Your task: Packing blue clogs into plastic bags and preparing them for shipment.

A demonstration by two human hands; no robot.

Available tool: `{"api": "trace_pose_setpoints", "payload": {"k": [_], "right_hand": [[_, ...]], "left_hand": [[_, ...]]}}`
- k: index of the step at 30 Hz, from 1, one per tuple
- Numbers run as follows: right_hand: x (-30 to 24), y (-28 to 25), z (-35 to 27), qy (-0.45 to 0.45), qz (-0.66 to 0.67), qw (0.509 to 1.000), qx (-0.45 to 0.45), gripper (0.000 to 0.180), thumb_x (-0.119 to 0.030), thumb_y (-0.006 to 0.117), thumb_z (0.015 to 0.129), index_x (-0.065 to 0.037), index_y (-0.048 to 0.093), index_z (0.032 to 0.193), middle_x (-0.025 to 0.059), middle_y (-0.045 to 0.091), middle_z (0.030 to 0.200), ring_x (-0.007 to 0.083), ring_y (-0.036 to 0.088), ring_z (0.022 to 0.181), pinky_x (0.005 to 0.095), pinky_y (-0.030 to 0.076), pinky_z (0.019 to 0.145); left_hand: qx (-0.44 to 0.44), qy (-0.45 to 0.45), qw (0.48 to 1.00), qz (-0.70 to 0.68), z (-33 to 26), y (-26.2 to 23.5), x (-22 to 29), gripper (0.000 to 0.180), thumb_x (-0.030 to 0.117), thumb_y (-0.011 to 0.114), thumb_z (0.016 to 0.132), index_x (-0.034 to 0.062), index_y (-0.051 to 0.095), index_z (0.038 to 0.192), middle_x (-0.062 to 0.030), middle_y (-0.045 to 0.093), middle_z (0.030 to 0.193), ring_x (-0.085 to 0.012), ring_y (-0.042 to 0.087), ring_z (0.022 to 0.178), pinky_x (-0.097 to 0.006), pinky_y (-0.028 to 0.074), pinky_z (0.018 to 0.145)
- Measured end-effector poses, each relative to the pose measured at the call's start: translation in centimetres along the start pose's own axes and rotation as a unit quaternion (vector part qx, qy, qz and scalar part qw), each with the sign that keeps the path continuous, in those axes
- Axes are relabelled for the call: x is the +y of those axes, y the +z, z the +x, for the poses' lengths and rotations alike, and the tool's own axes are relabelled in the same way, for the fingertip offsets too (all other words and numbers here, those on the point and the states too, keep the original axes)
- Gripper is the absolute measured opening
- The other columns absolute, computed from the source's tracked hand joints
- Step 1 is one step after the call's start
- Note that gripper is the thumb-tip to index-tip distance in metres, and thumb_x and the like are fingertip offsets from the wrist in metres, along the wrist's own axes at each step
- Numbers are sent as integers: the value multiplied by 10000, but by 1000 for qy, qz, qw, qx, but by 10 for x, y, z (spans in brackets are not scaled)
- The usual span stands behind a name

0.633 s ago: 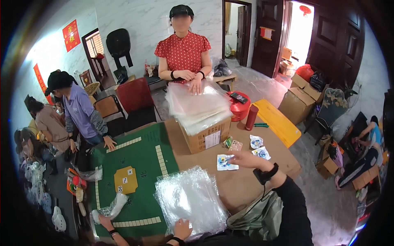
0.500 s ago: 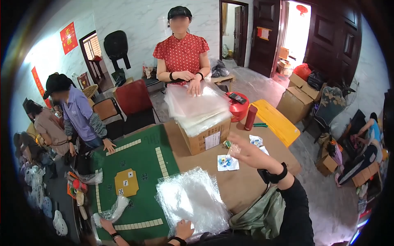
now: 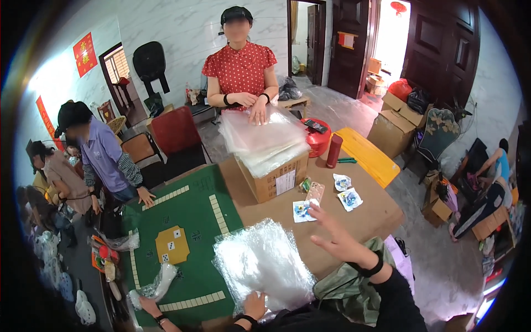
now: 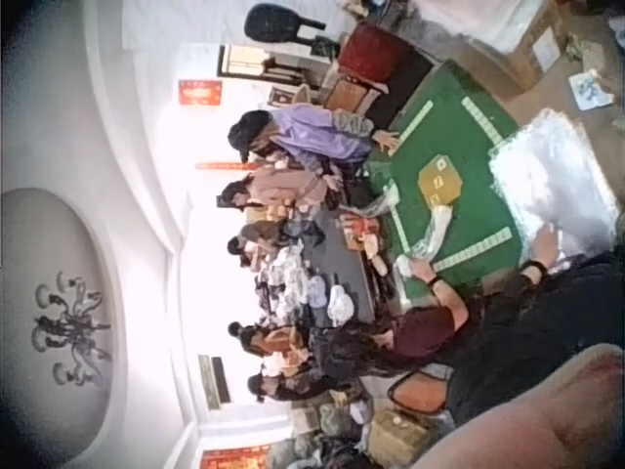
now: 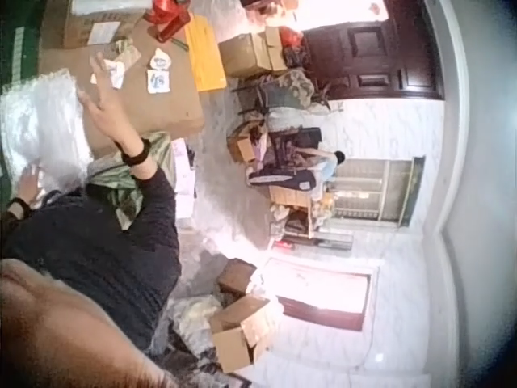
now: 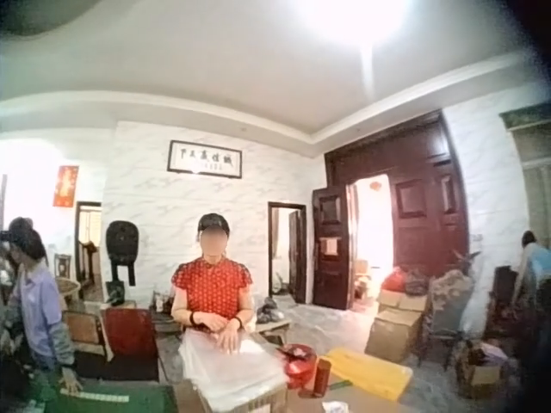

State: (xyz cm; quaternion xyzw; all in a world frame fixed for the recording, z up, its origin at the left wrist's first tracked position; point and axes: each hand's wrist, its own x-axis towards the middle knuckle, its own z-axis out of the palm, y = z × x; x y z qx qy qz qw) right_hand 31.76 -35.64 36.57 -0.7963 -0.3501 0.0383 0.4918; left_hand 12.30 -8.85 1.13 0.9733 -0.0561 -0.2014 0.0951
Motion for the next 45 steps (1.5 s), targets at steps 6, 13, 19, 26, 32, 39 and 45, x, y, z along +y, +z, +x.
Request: {"api": "trace_pose_setpoints", "payload": {"k": [6, 13, 19, 26, 32, 39, 45], "right_hand": [[28, 54, -45, 69, 67, 995, -6, 579, -240, 557, 890, -62, 292, 1373, 184, 217, 1454, 311, 233, 1341, 396, 228, 1073], [18, 89, -67, 77, 72, 994, -15, 573, -239, 558, 893, -59, 295, 1370, 186, 228, 1448, 306, 274, 1320, 382, 299, 1043], [18, 105, -72, 84, 74, 993, -20, 659, -242, 625, 854, -67, 275, 1384, 168, 443, 1273, 245, 516, 1085, 334, 454, 829], [-78, 86, -8, -145, 29, 974, 172, 1050, -127, 789, 681, -125, 48, 1425, 60, 481, 915, 112, 453, 680, 244, 428, 617], [-85, 96, 24, -196, 54, 965, 163, 1152, -79, 805, 649, -136, -55, 1413, 48, 478, 883, 103, 475, 673, 240, 428, 616], [-59, 111, 29, -151, 132, 973, 111, 964, -133, 785, 686, -118, 142, 1404, 43, 479, 861, 101, 452, 645, 226, 421, 592], [33, 115, 12, 15, -23, 994, -104, 418, -329, 659, 790, -25, 598, 1070, 115, 598, 887, 220, 592, 763, 320, 486, 688]], "left_hand": [[1, -9, 998, 59, -14, 7, 5, 822, 468, 657, 721, 115, 303, 1374, -274, 293, 1363, -428, 361, 1193, -534, 385, 882], [40, -18, 999, 22, -13, 22, 0, 823, 447, 652, 711, 144, 298, 1389, -254, 284, 1386, -409, 317, 1234, -516, 331, 939], [152, 50, 986, 39, -29, 11, 0, 647, 356, 605, 738, 140, 419, 1317, -235, 372, 1329, -388, 372, 1187, -493, 351, 913], [203, 70, 972, 90, -51, 22, -8, 595, 331, 599, 734, 164, 459, 1288, -241, 376, 1321, -402, 371, 1201, -499, 357, 919], [216, 59, 974, 27, -59, 12, -11, 515, 292, 569, 769, 166, 495, 1264, -227, 359, 1348, -409, 361, 1223, -510, 317, 978], [201, -25, 978, 43, -81, 13, 5, 554, 317, 628, 734, 176, 496, 1254, -230, 380, 1321, -408, 375, 1195, -518, 336, 959], [199, -7, 979, -46, -64, 8, 18, 556, 269, 640, 724, 140, 504, 1247, -253, 374, 1323, -406, 379, 1179, -521, 313, 968]]}}
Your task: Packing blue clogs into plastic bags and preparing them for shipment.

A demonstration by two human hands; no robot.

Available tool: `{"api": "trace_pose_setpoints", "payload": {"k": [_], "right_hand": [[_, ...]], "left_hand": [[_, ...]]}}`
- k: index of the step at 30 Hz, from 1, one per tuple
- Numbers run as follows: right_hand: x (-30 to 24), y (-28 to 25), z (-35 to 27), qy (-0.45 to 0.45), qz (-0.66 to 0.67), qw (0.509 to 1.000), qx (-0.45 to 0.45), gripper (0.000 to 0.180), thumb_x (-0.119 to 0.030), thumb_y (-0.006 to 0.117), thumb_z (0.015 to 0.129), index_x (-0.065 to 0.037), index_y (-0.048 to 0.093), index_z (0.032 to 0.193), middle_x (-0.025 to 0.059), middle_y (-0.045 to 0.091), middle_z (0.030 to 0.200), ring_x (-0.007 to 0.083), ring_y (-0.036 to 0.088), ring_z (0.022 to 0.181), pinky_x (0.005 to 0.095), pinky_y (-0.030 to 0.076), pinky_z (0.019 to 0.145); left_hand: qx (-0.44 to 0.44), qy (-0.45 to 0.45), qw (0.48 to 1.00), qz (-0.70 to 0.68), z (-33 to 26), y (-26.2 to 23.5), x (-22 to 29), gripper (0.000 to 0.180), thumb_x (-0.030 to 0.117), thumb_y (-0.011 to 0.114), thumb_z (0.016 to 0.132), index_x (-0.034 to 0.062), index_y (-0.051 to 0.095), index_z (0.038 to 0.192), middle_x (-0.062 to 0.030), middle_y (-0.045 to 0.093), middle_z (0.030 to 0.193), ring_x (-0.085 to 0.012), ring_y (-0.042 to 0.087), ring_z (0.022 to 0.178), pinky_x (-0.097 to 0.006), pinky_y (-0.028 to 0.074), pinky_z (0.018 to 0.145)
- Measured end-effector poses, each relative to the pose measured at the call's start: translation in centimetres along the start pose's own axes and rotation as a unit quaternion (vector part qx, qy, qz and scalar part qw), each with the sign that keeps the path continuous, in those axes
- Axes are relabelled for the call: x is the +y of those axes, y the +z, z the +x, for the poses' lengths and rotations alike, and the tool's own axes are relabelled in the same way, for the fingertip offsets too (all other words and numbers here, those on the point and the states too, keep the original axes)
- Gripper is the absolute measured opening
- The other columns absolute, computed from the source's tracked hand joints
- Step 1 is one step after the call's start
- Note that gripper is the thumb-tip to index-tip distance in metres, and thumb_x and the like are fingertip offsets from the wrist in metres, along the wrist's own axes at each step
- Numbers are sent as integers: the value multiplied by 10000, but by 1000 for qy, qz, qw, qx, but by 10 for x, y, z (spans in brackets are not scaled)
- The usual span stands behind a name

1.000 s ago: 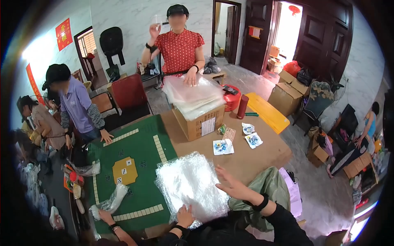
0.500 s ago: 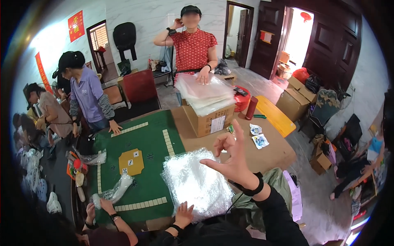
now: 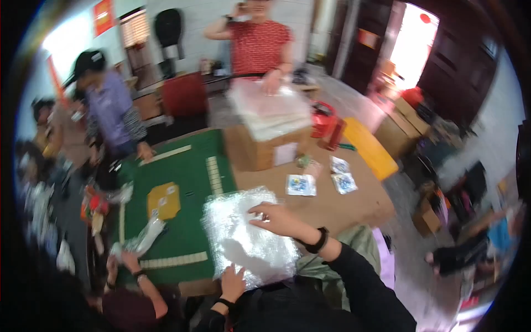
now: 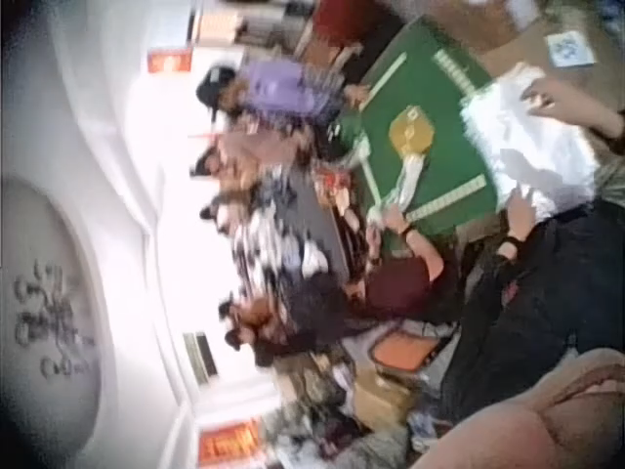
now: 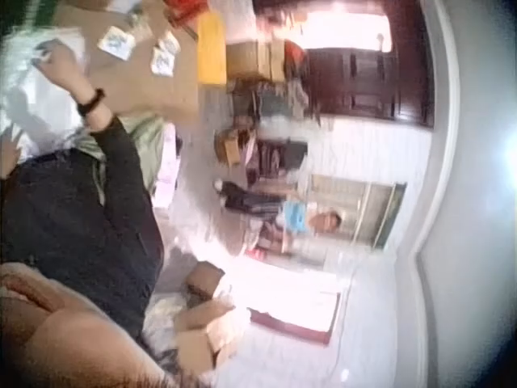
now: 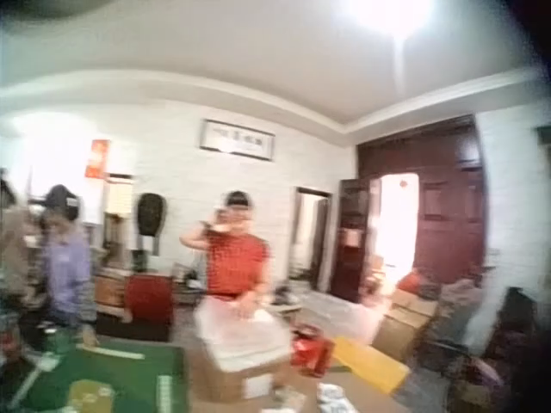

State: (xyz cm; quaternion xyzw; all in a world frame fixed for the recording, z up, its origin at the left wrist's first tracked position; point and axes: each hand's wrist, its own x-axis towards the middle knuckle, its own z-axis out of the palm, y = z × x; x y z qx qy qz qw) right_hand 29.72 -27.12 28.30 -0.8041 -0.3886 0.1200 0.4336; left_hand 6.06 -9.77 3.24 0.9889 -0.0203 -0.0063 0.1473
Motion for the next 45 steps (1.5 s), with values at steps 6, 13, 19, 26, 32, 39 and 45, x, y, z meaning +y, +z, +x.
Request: {"api": "trace_pose_setpoints", "payload": {"k": [6, 13, 19, 26, 32, 39, 45], "right_hand": [[48, 22, -16, -2, 20, 1000, 0, 479, -258, 702, 701, -36, 559, 1101, 163, 625, 902, 325, 596, 874, 412, 471, 755], [55, -4, -38, 41, 3, 993, 107, 421, -261, 693, 707, -55, 577, 1054, 91, 623, 749, 288, 597, 806, 409, 460, 678], [68, -6, -55, 72, -11, 981, 178, 389, -269, 674, 726, -58, 590, 1042, 84, 637, 743, 284, 608, 800, 416, 465, 682], [67, -11, -54, 93, -61, 979, 173, 375, -270, 653, 738, -63, 599, 1046, 138, 646, 857, 310, 610, 856, 429, 469, 732], [61, 23, -37, 70, 33, 985, 156, 374, -271, 626, 772, -63, 574, 1079, 156, 624, 868, 330, 596, 833, 427, 463, 735], [71, 37, -65, 187, 47, 981, 31, 384, -315, 605, 834, -86, 563, 1140, 151, 643, 916, 295, 625, 832, 382, 488, 729], [117, 64, -53, 158, 122, 978, -66, 376, -191, 602, 857, -24, 522, 1185, 105, 626, 888, 151, 605, 719, 270, 478, 617]], "left_hand": [[-7, 100, 995, -17, 19, 10, -11, 560, 212, 664, 710, 103, 509, 1237, -285, 354, 1328, -437, 340, 1215, -535, 291, 971], [-86, 151, 980, 92, 52, 9, -46, 537, 385, 546, 827, 122, 482, 1292, -348, 398, 1258, -479, 435, 1114, -511, 387, 921], [-119, 237, 963, 42, 92, 14, -35, 543, 325, 597, 785, 115, 494, 1275, -371, 398, 1237, -500, 443, 1085, -537, 390, 892], [-209, 228, 951, -24, 123, -23, 15, 550, 265, 630, 752, 113, 496, 1264, -334, 369, 1286, -474, 385, 1151, -543, 328, 935], [-185, 29, 974, -124, 82, -32, -5, 564, 213, 659, 725, 111, 497, 1255, -302, 344, 1328, -451, 336, 1208, -548, 275, 972], [-48, 118, 991, 36, 48, -29, -4, 551, 242, 628, 747, 172, 482, 1273, -252, 376, 1316, -404, 372, 1183, -510, 306, 954], [26, -42, 999, -16, -5, -18, 18, 586, 226, 618, 747, 159, 439, 1300, -230, 383, 1319, -388, 353, 1221, -481, 301, 995]]}}
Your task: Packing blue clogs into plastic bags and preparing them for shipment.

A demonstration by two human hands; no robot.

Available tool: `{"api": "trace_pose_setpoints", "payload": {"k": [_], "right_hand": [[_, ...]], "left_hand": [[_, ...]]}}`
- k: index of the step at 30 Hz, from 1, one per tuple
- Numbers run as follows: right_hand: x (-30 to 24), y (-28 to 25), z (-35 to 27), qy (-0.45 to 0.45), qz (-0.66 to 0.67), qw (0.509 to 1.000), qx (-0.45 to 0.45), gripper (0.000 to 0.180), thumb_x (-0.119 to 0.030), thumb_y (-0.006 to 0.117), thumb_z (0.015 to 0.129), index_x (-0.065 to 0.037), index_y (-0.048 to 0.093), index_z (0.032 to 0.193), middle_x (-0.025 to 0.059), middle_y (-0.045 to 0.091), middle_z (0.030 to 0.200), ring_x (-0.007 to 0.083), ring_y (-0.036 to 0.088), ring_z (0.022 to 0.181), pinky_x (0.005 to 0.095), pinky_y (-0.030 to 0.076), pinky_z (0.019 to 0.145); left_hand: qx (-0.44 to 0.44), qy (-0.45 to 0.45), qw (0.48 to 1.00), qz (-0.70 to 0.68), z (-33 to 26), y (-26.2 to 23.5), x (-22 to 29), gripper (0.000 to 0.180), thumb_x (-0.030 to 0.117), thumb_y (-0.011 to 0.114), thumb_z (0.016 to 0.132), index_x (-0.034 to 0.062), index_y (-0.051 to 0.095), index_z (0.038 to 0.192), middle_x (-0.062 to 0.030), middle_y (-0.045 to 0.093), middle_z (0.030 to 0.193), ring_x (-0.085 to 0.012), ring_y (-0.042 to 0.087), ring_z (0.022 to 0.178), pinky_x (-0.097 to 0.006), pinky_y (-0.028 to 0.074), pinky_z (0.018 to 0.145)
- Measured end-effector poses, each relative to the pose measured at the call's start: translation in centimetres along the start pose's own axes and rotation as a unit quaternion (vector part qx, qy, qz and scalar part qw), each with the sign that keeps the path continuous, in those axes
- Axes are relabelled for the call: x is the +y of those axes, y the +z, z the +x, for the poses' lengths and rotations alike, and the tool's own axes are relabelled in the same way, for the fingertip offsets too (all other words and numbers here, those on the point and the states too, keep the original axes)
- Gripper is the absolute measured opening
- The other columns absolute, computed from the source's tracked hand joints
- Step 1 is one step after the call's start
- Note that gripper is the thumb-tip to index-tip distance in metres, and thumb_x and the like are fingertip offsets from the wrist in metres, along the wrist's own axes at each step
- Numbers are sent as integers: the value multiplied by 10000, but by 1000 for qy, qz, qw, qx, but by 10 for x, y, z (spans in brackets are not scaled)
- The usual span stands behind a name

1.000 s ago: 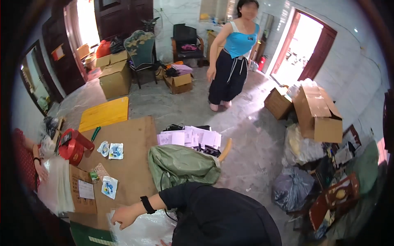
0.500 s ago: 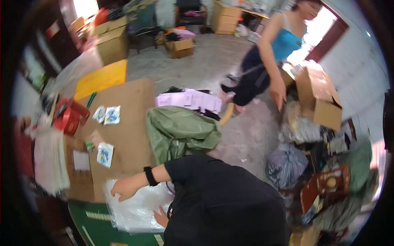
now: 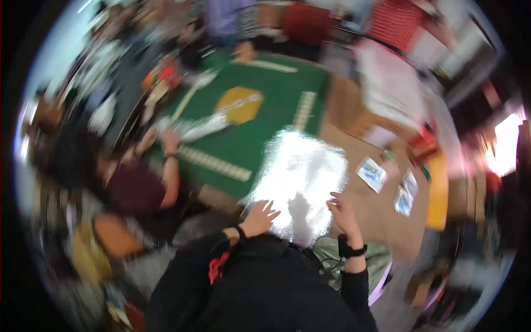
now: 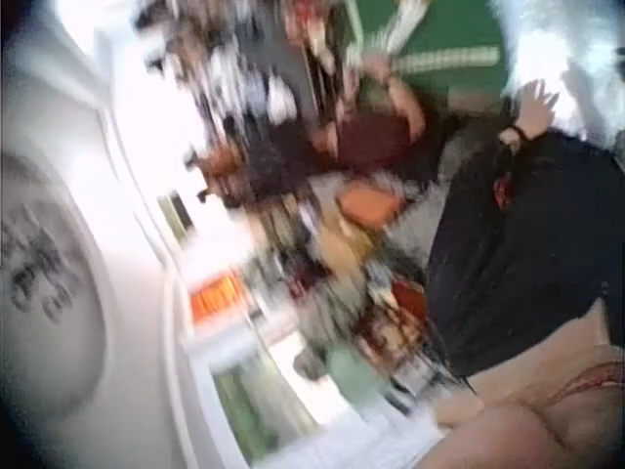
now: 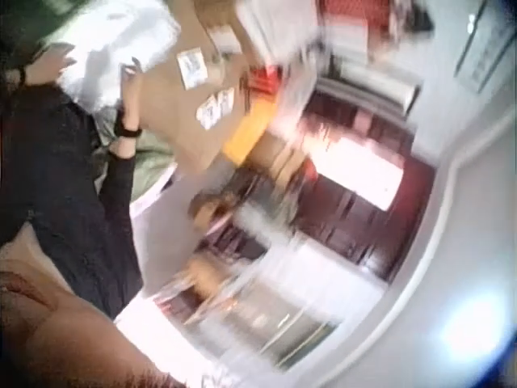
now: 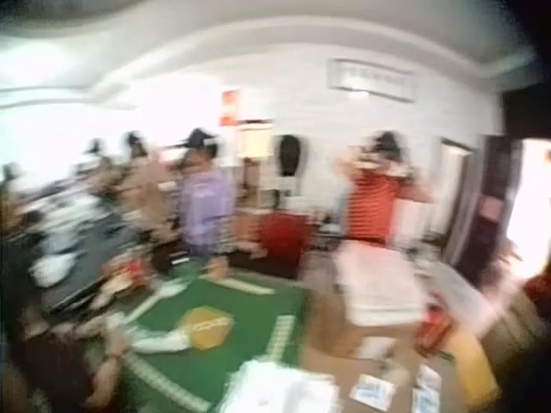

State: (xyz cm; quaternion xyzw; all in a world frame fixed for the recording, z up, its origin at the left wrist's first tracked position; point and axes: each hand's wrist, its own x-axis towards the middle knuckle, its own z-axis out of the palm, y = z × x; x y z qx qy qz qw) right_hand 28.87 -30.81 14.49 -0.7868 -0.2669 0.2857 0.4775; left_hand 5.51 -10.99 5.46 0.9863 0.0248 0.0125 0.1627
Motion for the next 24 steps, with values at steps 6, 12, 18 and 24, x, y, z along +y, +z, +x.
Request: {"api": "trace_pose_setpoints", "payload": {"k": [6, 12, 18, 24], "right_hand": [[-5, 11, 25, 52, -54, 984, -159, 518, -182, 550, 896, -45, 326, 1342, 105, 571, 1004, 152, 577, 819, 257, 455, 667], [-5, 50, 62, 9, -217, 926, -308, 505, -181, 565, 881, -55, 382, 1334, 157, 516, 1195, 186, 559, 908, 284, 450, 737], [19, 92, 76, -104, -303, 837, -444, 609, -192, 559, 878, -55, 268, 1396, 229, 329, 1387, 305, 342, 1274, 359, 290, 1033], [11, 114, 58, -150, -335, 793, -487, 746, -212, 571, 868, -30, 111, 1427, 260, 248, 1419, 354, 260, 1320, 365, 248, 1062]], "left_hand": [[69, -122, 990, -32, -44, 49, 19, 668, 198, 594, 763, 157, 323, 1372, -194, 362, 1360, -331, 375, 1241, -440, 297, 1029], [157, -271, 947, -65, -55, 48, 56, 615, 189, 553, 791, 106, 333, 1359, -212, 305, 1395, -326, 349, 1270, -395, 272, 1064], [187, -314, 926, -100, -62, 55, 78, 642, 160, 552, 787, 111, 300, 1375, -211, 260, 1421, -311, 307, 1303, -383, 250, 1077], [194, -354, 914, -32, -86, 48, 83, 614, 108, 505, 796, 128, 307, 1377, -187, 289, 1411, -302, 368, 1260, -391, 297, 1036]]}}
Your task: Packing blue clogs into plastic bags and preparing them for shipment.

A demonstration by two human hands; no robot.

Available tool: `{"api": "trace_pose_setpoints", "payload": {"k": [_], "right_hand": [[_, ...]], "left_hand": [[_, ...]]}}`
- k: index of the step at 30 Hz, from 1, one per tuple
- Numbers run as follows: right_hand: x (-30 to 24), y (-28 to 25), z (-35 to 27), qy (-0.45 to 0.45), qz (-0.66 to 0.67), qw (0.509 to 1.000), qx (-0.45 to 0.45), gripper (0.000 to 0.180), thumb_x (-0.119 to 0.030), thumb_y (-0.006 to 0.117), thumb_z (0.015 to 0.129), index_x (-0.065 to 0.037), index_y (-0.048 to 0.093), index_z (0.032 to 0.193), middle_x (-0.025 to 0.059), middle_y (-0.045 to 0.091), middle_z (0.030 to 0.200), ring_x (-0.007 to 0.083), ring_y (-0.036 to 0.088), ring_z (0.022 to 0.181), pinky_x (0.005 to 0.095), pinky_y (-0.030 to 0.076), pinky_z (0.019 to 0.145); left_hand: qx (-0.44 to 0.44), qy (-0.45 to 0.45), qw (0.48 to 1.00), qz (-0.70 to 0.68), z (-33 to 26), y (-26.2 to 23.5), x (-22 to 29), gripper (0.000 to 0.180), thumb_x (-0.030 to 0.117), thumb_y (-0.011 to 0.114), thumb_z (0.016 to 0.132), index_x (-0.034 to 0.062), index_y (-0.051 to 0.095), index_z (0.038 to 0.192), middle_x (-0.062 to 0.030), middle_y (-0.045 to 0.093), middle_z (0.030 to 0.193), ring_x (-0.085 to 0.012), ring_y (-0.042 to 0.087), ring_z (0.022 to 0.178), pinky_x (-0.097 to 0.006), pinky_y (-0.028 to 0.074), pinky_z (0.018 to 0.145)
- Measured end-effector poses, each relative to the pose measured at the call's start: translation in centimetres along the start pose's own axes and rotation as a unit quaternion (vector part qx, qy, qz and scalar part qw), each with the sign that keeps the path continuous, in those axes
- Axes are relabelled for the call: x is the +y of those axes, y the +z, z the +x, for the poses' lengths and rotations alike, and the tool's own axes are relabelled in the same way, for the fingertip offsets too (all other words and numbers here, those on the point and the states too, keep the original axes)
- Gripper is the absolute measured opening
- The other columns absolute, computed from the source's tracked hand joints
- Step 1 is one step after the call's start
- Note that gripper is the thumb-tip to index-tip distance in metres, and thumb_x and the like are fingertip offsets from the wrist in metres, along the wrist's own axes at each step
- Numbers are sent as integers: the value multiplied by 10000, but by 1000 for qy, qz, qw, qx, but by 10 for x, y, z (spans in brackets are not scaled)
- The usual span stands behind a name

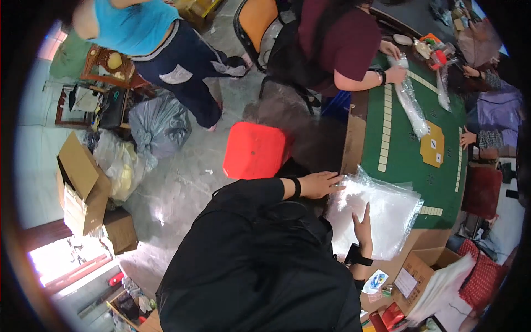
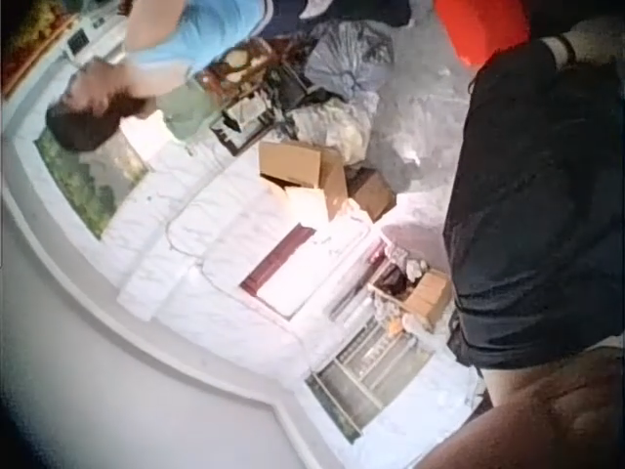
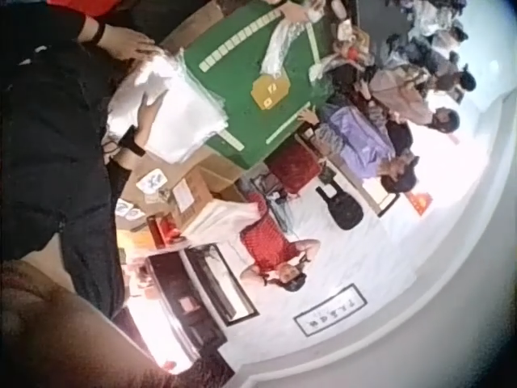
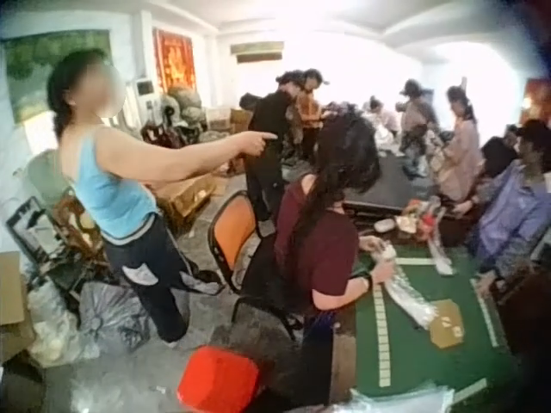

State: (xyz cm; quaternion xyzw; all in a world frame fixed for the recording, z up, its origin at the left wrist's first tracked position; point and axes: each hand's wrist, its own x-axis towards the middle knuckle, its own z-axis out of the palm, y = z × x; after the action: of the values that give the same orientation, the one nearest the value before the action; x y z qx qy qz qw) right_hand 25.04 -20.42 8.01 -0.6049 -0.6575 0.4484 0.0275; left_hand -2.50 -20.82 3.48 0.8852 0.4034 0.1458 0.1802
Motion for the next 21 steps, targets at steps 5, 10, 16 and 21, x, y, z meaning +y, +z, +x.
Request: {"api": "trace_pose_setpoints", "payload": {"k": [5, 10, 16, 21], "right_hand": [[-13, 7, -7, 27, 41, 998, 28, 823, -247, 587, 853, -67, 34, 1435, 307, 288, 1379, 409, 331, 1271, 380, 322, 1013], [-23, 3, -16, 41, 57, 997, 28, 800, -279, 573, 862, -78, 54, 1437, 313, 327, 1354, 404, 341, 1268, 386, 331, 1006], [-5, 10, -27, 55, 77, 994, 47, 791, -294, 579, 859, -72, 82, 1433, 311, 342, 1345, 401, 351, 1263, 383, 341, 1000], [6, 19, -23, 43, 82, 995, 47, 768, -302, 573, 861, -45, 118, 1424, 304, 335, 1353, 394, 355, 1262, 381, 339, 1003]], "left_hand": [[51, -126, 991, -4, -4, -56, -33, 738, 99, 513, 767, 104, 179, 1426, -202, 483, 1247, -291, 613, 819, -421, 472, 671], [112, -425, 898, 26, -48, -80, -108, 856, 148, 513, 776, 150, -33, 1435, -260, 617, 797, -421, 595, 681, -505, 460, 623], [98, -614, 782, -28, -87, -103, -143, 959, 201, 521, 770, 100, -200, 1394, -223, 643, 823, -368, 628, 718, -477, 479, 650], [92, -641, 762, -9, -107, -84, -136, 979, 198, 542, 784, 78, -229, 1377, -246, 637, 839, -400, 616, 732, -481, 471, 690]]}}
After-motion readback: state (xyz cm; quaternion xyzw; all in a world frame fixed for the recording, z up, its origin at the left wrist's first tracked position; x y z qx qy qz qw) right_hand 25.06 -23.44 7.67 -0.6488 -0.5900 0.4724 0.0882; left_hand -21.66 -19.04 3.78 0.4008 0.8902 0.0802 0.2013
